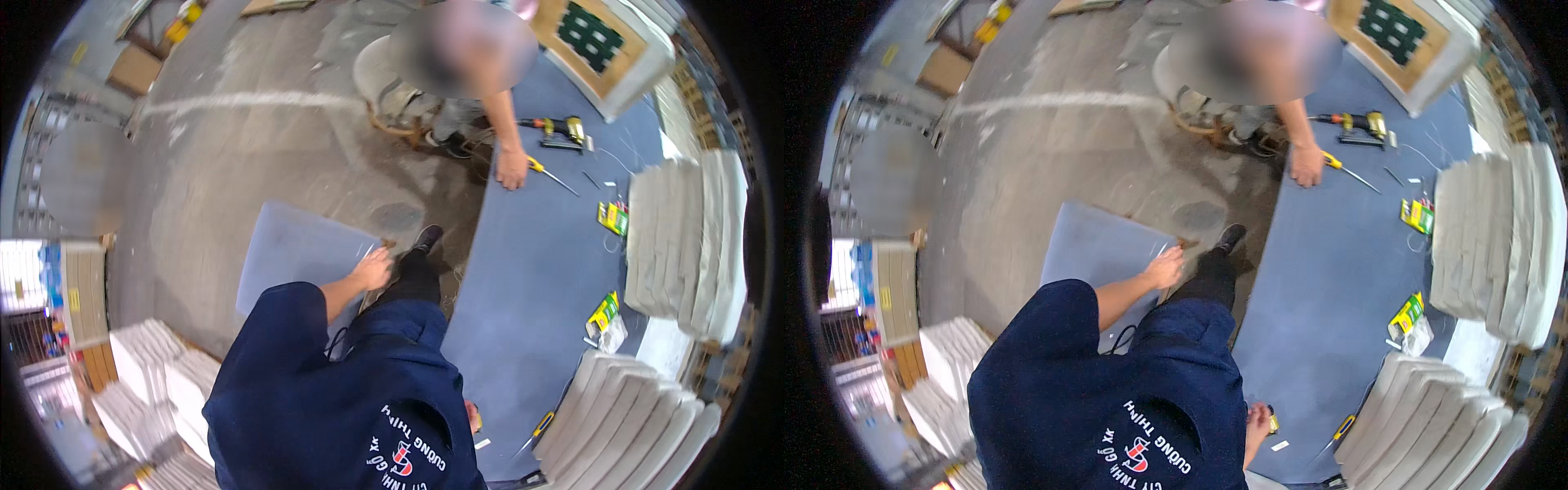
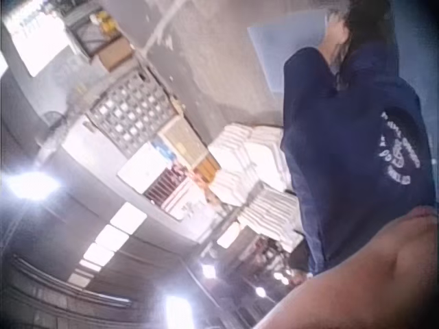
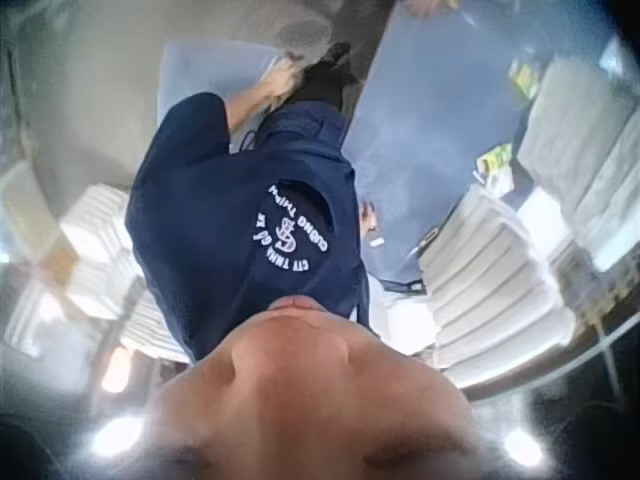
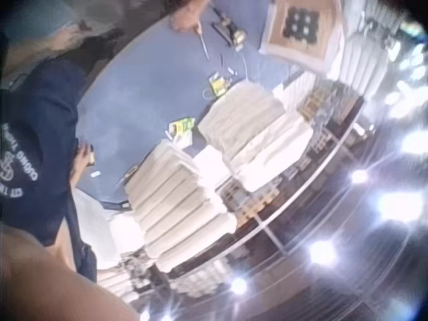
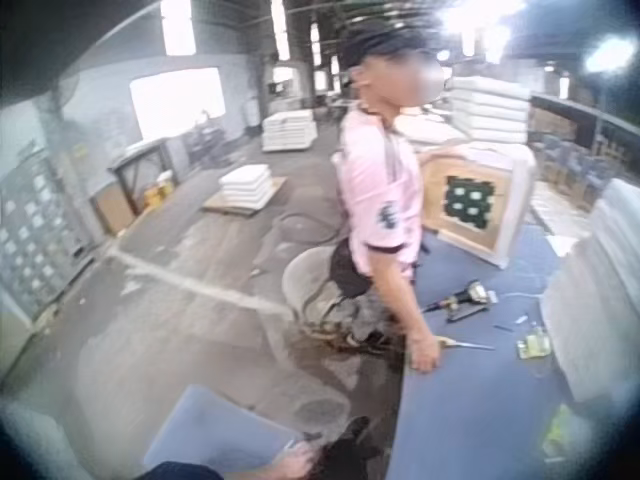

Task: The person wraps white foam cushions in white fabric using a staple gun. They pull the fabric taut over the foam and secure it with staples, then place the finished items into a stack. The process is repeated for multiple cushions in a workshop setting.

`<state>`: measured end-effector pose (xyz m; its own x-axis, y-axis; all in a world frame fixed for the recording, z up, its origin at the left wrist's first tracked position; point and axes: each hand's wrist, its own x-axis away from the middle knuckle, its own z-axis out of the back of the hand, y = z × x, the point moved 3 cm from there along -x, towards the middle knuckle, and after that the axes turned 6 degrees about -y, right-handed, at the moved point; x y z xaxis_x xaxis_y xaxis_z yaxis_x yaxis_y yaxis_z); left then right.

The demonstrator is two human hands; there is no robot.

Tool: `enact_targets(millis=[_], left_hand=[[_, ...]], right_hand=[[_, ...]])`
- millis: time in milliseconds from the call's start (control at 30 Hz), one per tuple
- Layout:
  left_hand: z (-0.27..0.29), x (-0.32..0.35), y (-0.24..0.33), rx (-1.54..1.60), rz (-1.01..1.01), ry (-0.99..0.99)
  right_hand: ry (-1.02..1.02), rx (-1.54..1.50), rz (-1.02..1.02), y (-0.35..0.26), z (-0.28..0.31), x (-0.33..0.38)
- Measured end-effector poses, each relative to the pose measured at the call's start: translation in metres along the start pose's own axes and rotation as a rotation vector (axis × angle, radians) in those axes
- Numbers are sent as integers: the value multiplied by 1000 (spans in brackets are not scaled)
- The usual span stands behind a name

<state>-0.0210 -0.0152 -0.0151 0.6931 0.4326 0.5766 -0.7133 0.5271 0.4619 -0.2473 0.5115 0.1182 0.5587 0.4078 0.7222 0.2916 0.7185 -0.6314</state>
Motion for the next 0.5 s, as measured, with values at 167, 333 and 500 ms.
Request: enact_targets(millis=[167,333,500], left_hand=[[-25,33,5,-277,-291,218],[24,12,0,240,-116,407],[210,-107,107,10,-559,496]], right_hand=[[246,407,361,-85,116,-62],[591,431,499,-285,146,-44],[705,91,734,-352,172,-90]])
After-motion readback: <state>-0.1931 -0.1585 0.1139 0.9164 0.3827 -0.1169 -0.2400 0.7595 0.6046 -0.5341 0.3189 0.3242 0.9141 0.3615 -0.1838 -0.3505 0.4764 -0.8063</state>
